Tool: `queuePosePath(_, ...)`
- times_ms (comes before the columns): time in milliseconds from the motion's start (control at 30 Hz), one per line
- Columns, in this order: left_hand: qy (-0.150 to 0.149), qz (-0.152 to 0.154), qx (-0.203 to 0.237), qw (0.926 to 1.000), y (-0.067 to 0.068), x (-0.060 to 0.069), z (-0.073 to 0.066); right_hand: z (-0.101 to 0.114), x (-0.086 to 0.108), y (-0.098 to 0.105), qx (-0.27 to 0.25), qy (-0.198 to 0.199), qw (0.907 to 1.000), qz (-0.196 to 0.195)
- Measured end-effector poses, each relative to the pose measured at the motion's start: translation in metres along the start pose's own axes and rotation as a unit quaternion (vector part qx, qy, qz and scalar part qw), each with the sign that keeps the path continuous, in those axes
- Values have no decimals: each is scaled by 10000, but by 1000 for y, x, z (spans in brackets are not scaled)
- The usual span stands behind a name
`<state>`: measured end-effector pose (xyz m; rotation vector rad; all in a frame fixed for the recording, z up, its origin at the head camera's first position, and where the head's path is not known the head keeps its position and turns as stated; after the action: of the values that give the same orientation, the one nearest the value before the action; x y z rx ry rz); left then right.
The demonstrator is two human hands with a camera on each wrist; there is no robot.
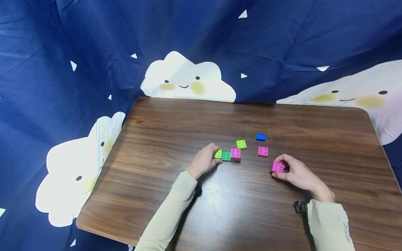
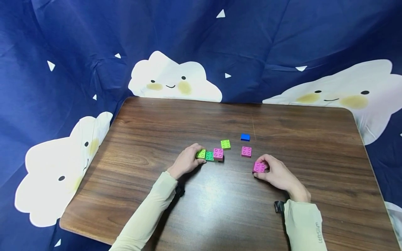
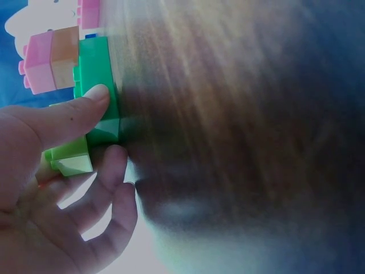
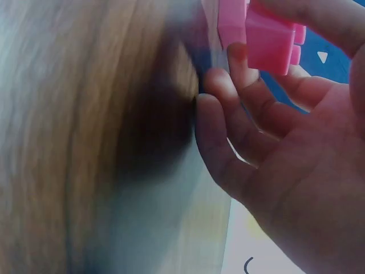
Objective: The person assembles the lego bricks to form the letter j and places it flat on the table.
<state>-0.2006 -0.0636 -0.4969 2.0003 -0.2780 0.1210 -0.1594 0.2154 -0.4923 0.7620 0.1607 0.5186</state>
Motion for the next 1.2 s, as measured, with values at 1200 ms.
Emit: queuePosePath(1200, -2, -50, 54, 10000, -1, 0, 1, 62, -53, -25, -613, 821, 9874, -1208)
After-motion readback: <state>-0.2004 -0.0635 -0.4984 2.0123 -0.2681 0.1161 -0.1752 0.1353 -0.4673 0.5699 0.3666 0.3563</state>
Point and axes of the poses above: each hand's wrist, its own x-axis away from the middle knuckle, its own y-axis out of the back of the hand, z = x × y, the point moved 8 cm from there along -x, towards the middle knuckle, and after that the axes turned 15 degrees about y, right-handed, at the moved point
